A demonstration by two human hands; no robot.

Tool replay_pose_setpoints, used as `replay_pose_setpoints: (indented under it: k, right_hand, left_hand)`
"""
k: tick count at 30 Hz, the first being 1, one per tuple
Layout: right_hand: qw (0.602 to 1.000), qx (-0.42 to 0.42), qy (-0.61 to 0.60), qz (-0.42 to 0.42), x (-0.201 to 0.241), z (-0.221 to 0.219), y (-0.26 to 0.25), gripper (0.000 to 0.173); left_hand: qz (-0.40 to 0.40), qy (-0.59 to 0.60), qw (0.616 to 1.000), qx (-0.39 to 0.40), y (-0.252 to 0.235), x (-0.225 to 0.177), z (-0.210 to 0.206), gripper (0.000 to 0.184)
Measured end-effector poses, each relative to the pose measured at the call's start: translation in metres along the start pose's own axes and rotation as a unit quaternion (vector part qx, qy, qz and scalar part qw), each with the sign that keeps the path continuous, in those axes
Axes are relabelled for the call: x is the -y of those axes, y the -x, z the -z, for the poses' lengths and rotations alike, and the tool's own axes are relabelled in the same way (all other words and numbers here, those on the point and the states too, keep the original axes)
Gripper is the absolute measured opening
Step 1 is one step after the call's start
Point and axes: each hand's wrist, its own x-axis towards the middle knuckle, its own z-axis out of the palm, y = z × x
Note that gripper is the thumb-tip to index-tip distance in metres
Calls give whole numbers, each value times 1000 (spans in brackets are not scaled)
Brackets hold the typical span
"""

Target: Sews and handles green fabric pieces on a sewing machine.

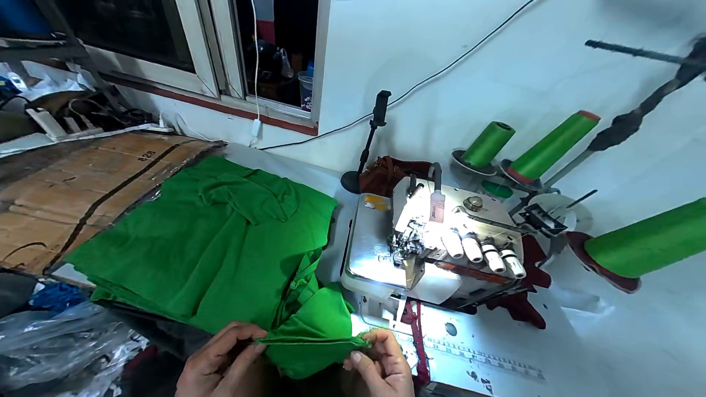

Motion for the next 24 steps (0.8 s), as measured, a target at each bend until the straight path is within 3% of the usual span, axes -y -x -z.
replay_pose_setpoints:
  k: [3,9,13,18,20,24]
  right_hand:
    - [1000,-6,2,-23,3,0,3,37]
    - [997,-54,-12,-49,-3,-3,4,22]
    - [998,-64,-8,-20,-11,-3,5,8]
    - [996,-90,-13,16,-10,-9,7,11]
    - [995,-93,-26,33,-10,-11,7,17]
    - [992,-38,-2,118,-17,-9,9,47]
  left_hand:
    - [-1,13,1000,11,-2,-1,0,11]
    - [21,27,999,41,-2,-5,-2,16]
    - [27,25,999,39,0,-1,0,16]
    - [65,47,997,18,-3,5,0,25]
    - [72,59,995,28,-3,8,2,26]
    - [70,81,994,39,-3,14,5,29]
